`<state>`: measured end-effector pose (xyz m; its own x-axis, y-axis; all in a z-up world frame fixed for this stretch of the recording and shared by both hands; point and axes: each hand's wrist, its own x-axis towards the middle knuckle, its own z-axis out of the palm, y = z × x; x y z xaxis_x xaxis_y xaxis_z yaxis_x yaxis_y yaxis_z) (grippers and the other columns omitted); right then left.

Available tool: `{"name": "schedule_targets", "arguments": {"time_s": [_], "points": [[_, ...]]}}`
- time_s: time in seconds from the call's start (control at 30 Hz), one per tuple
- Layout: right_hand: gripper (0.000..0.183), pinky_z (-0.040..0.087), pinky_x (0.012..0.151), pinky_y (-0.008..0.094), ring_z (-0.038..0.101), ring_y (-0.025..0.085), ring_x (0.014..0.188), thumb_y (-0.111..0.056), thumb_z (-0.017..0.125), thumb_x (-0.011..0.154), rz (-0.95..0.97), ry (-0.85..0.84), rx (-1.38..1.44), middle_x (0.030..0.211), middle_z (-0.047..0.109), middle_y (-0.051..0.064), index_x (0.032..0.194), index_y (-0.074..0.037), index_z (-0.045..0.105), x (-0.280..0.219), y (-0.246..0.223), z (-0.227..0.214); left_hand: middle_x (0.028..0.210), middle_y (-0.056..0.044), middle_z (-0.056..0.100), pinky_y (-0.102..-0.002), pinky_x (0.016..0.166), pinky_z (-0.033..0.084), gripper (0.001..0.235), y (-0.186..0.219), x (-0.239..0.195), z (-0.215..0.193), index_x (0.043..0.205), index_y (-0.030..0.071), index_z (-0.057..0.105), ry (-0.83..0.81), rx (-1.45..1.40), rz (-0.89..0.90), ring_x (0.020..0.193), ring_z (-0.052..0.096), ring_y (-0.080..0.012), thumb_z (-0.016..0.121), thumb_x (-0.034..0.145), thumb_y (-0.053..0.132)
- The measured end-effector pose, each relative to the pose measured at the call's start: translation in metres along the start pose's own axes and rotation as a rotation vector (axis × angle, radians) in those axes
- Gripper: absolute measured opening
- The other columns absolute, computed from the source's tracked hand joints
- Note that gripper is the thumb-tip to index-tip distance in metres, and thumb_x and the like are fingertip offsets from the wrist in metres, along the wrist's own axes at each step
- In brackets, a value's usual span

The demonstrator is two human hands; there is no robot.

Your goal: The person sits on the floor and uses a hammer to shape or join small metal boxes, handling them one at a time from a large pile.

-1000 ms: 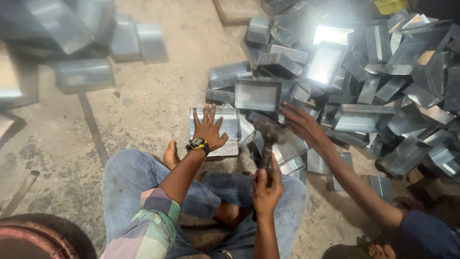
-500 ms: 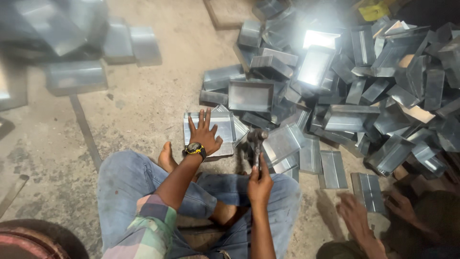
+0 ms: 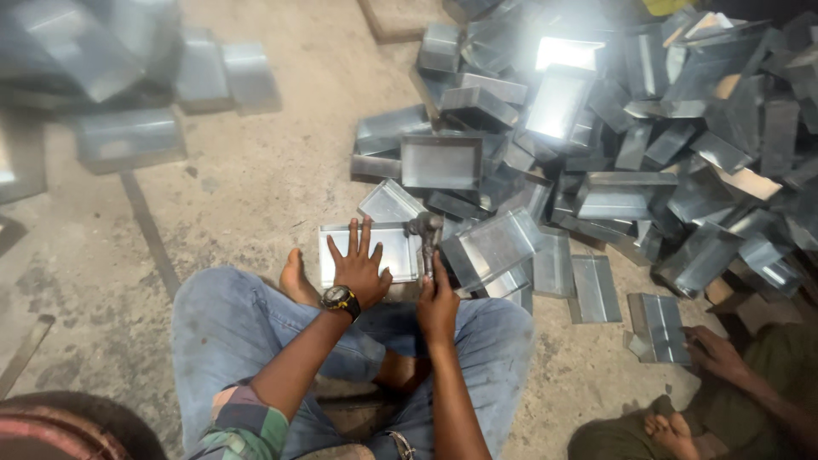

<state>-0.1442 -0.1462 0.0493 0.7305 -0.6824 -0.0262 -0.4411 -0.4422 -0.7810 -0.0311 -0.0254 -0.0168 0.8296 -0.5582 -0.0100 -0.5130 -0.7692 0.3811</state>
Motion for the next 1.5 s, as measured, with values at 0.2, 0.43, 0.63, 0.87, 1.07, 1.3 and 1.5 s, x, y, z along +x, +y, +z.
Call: {"name": "schedule_targets", "arguments": {"time_s": [0.2,0.43,0.63,0.87,1.07,1.3,1.5], "points": [[0.046,0.056,0.069,0.035,0.074,0.019,0.074,-0.015,0.059,0.099,0.066,0.12,0.111,0.088,0.077,0.016,0.144,-0.019,0.059,-0.002,0.033,-0.022,0.131,-0.014,0.063,-0.06,0.115,0.034,0.042,-0.018,0.059,0.009,0.134,0.007,0.063,0.192,0.03,-0.046,0.13,0.053,-0.0312,0.06,0.094,0.019],[0.045,0.053,0.066,0.031,0.065,0.013,0.073,-0.012,0.063,0.099,-0.181,0.202,0.183,0.087,0.071,0.009,0.145,-0.012,0.06,0.012,0.029,-0.024,0.11,-0.011,0.069,-0.046,0.092,0.048,0.016,-0.043,0.103,-0.033,0.11,0.016,0.07,0.063,0.068,0.093,0.105,0.065,-0.0296,0.057,0.102,0.014],[0.061,0.041,0.048,0.025,0.05,0.007,0.056,-0.014,0.067,0.097,-0.122,0.041,0.543,0.072,0.059,0.004,0.154,-0.011,0.049,-0.012,-0.013,-0.05,0.094,-0.013,0.064,-0.047,0.083,0.043,0.041,-0.013,0.044,-0.069,0.098,0.008,0.067,0.254,0.109,0.247,0.096,0.06,-0.0326,0.078,0.061,0.024],[0.06,0.042,0.054,0.022,0.052,0.008,0.062,-0.031,0.061,0.11,-0.681,0.209,0.95,0.09,0.063,0.004,0.16,-0.019,0.03,-0.031,-0.047,-0.082,0.093,-0.012,0.063,-0.046,0.086,0.043,0.035,0.006,0.042,-0.083,0.094,0.008,0.064,0.297,0.103,0.13,0.096,0.059,-0.0329,0.078,0.067,0.025],[0.026,0.044,0.055,0.029,0.051,0.013,0.064,-0.025,0.048,0.116,-0.543,0.195,0.412,0.089,0.059,0.003,0.137,-0.012,0.055,0.004,-0.024,-0.036,0.093,-0.011,0.063,-0.045,0.088,0.042,0.032,0.002,0.04,-0.074,0.093,0.009,0.063,0.313,0.128,0.103,0.096,0.058,-0.0313,0.076,0.067,0.022],[0.049,0.043,0.051,0.024,0.05,0.006,0.058,-0.015,0.056,0.106,-0.226,-0.026,0.378,0.074,0.058,-0.002,0.154,-0.007,0.048,-0.012,-0.006,-0.054,0.091,-0.012,0.063,-0.046,0.085,0.041,0.031,0.012,0.042,-0.064,0.091,0.008,0.062,0.363,0.117,0.074,0.093,0.058,-0.0323,0.075,0.066,0.022],[0.054,0.038,0.045,0.022,0.045,0.006,0.052,-0.023,0.053,0.103,-0.162,-0.073,0.513,0.066,0.053,-0.003,0.155,-0.009,0.043,-0.015,-0.002,-0.027,0.091,-0.011,0.063,-0.046,0.087,0.041,0.025,0.007,0.043,-0.059,0.091,0.009,0.062,0.371,0.145,0.05,0.094,0.058,-0.0311,0.072,0.069,0.017]]}}
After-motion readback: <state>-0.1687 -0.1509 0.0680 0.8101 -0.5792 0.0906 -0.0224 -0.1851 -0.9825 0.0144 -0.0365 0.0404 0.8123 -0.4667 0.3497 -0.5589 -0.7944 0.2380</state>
